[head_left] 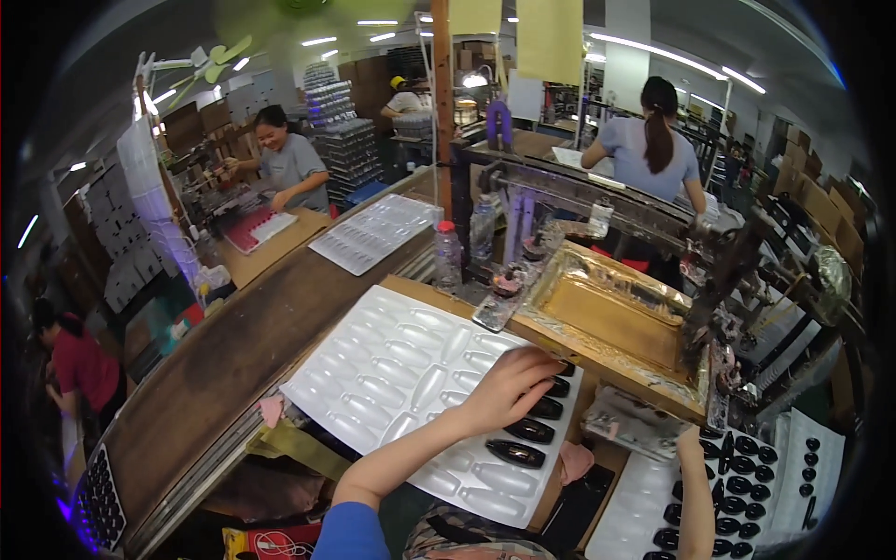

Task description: Operating a manual screen-printing machine to apply gold lettering onto black plastic hair accessories arranged in a tray.

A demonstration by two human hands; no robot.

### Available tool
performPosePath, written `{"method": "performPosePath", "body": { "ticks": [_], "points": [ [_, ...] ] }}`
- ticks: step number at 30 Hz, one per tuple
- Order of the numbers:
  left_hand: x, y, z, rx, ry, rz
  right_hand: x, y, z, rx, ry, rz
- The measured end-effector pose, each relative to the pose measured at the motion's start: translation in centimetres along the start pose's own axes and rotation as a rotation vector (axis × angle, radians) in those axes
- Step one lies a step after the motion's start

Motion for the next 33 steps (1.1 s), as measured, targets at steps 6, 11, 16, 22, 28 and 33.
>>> {"method": "performPosePath", "body": {
  "ticks": [6, 11, 16, 22, 28, 33],
  "points": [
    [-0.8, -6.9, 11.5, -0.296, -0.275, -0.290, 2.0, 0.5, 1.1, -0.161, 0.036, 0.102],
    [-3.2, -10.8, 14.0, -0.479, -0.103, -0.164, 0.0, -3.5, -7.4, 0.341, 0.137, 0.460],
    [-2.5, -15.6, 15.3, -0.796, -0.019, -0.282, -0.2, -6.4, -11.9, 0.610, -0.259, 0.755],
    [-1.4, -21.9, 14.9, -1.103, 0.081, -0.444, 4.4, -11.9, -10.1, 0.554, -0.272, 0.436],
    [-1.0, -16.1, 4.7, -0.687, 0.303, -0.839, 7.5, -14.3, -8.0, 0.475, -0.368, 0.250],
    [-11.6, -19.9, 1.6, -0.397, 0.393, -0.997, 7.4, -15.6, -9.1, 0.344, -0.350, 0.141]
  ]
}}
Point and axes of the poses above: each hand's wrist, its own x-axis towards the middle knuckle, its own z-axis out of the palm, y = z × x, the point moved 3 cm from there along x, towards the middle knuckle, and after that the axes turned 13 degrees about z, right-handed, at the moved point
